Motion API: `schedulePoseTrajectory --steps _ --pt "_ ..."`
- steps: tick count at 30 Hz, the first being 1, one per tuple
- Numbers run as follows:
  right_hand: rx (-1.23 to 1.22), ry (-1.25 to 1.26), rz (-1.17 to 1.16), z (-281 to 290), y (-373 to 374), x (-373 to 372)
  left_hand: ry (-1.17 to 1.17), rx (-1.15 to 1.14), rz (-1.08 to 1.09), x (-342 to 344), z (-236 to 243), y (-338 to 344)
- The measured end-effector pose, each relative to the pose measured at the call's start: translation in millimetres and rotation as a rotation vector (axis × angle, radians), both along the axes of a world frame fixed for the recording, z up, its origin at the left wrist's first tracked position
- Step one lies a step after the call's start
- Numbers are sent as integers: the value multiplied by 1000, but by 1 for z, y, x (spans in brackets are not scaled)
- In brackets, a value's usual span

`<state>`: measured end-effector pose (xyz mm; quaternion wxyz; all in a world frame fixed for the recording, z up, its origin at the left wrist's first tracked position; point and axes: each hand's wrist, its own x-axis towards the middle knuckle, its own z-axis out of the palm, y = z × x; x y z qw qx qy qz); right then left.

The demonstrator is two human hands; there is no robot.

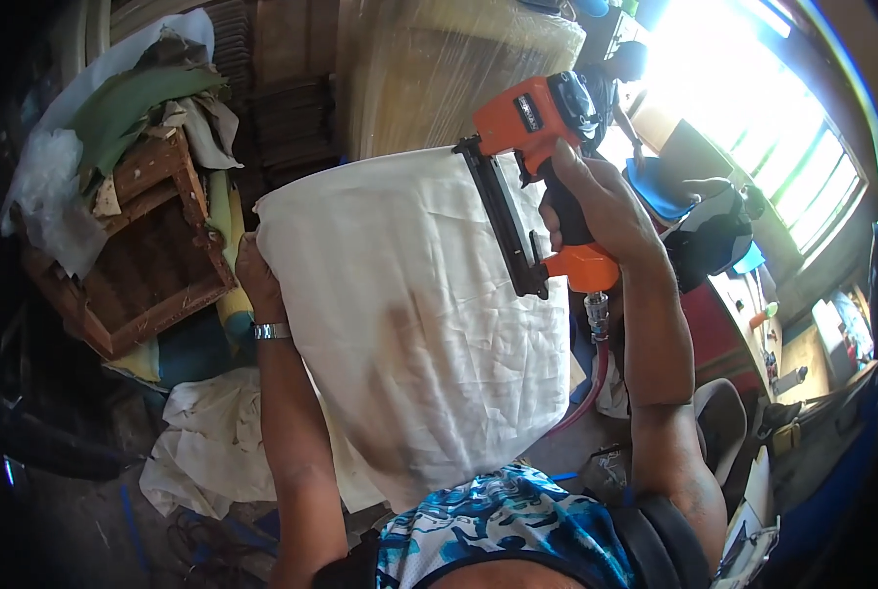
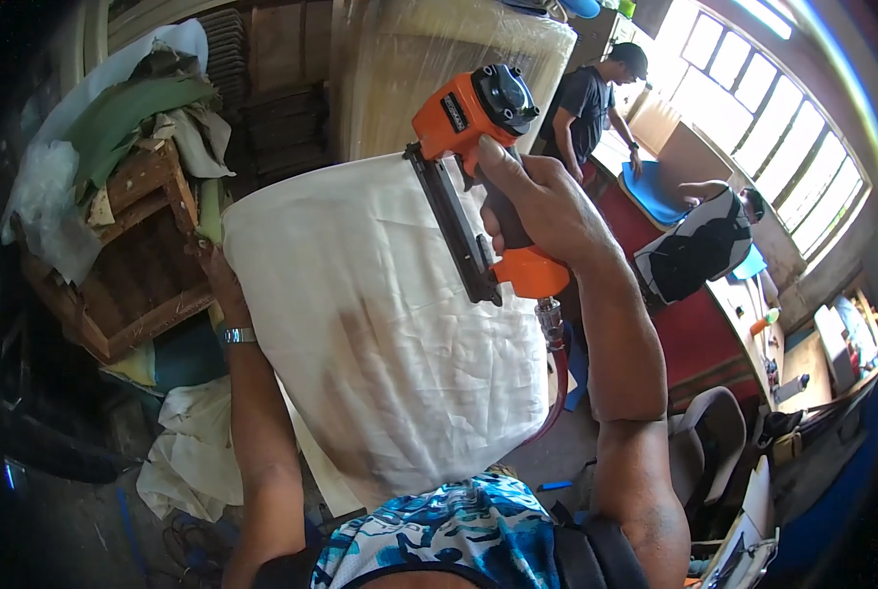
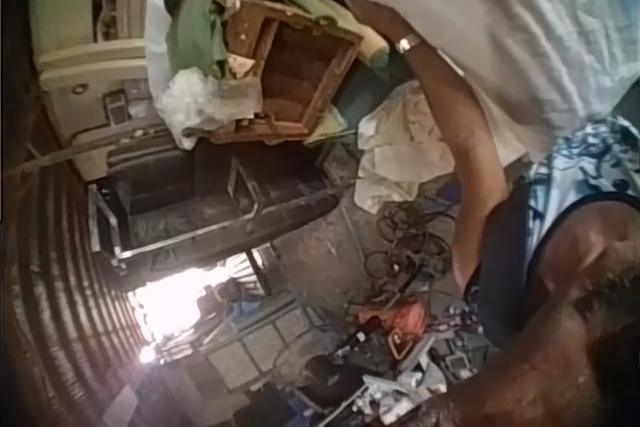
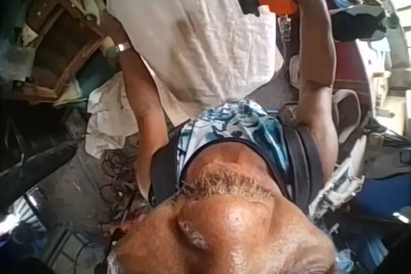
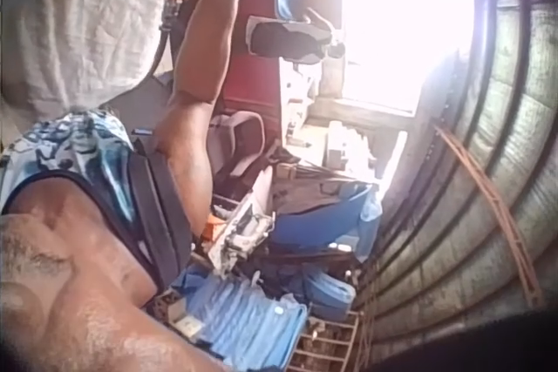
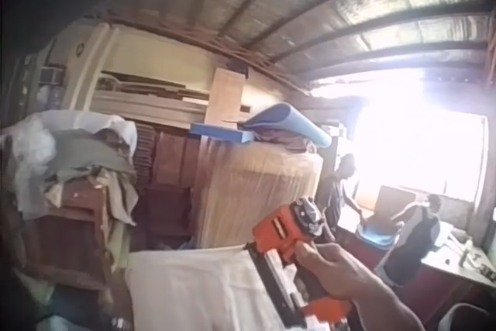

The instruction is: Attaching fabric to a furniture component using a pneumatic stapler and trimming excess with scissors.

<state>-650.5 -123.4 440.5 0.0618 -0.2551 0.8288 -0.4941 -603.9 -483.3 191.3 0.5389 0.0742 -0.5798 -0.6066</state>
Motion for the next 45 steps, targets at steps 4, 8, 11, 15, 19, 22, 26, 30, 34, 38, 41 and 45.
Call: schedulePoseTrajectory --steps 4,8,11,15,19,22,26,30,34,38,41,45 --pt "40 12 -6 5 -13 10 25 64 18 4 15 6" --pt "47 34 22 4 -19 21 44 112 -68 -3 -4 -6" --pt "11 8 39 -1 -25 31 38 101 -76 -3 -7 -11" --pt "19 49 56 3 -32 40 -1 105 -54 -6 1 1" --pt "97 61 67 4 -42 39 33 9 -19 -5 -2 -5" --pt "92 87 48 4 -36 35 -32 -60 58 -2 0 -6" --pt "-336 2 176 16 -15 36 58 183 -101 0 7 9" --pt "-421 44 243 23 -15 56 46 207 -118 2 4 3" --pt "-228 -26 265 15 -24 73 59 200 -127 -6 2 3" --pt "-113 -50 273 0 -46 67 76 254 -138 -9 -1 2" --pt "-97 -50 272 -5 -57 64 129 272 -167 -15 -8 0" --pt "-98 -21 248 -8 -70 63 37 148 -32 -12 -8 0"
